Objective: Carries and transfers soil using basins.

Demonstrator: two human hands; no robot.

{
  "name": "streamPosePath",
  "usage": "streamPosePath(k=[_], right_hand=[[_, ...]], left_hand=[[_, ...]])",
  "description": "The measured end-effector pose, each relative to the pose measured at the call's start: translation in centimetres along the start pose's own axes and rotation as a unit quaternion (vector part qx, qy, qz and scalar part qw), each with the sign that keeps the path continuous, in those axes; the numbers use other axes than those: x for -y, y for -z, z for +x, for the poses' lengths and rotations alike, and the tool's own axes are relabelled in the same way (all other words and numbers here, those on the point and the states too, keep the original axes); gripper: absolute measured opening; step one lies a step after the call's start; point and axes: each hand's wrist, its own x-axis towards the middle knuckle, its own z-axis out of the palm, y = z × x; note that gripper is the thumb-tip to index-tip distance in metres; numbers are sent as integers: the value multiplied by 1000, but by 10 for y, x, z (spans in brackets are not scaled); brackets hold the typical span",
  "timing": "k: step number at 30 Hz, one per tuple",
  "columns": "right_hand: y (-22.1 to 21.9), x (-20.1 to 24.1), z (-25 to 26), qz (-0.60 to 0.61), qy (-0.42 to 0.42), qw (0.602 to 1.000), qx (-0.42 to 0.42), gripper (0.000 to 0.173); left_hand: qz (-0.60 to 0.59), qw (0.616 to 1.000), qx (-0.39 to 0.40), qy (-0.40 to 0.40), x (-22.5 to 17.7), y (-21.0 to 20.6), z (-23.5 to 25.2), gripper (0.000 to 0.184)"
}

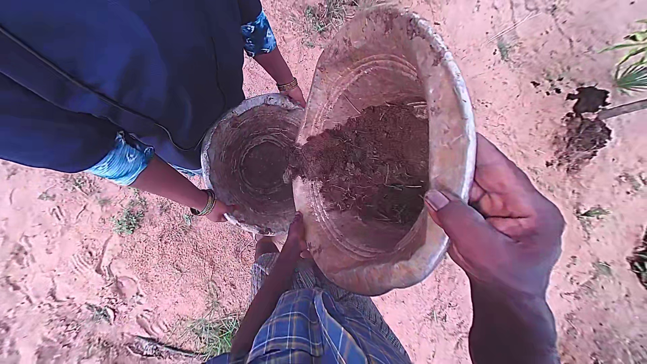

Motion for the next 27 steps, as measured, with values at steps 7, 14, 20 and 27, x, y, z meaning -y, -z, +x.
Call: streamPosePath(k=[7,14,20,27], right_hand=[[-9,14,14,-48,19,999,15,67],[-28,22,22,-94,35,993,69,68],[-29,25,19,-86,55,992,70,66],[-8,55,3,-111,37,987,109,54]], left_hand=[[-12,999,31,15,-6,-23,-3,59],[-34,998,50,22,-1,-31,2,61],[-70,997,34,16,-4,-19,0,63],[-91,995,12,-28,-17,3,-34,58]])
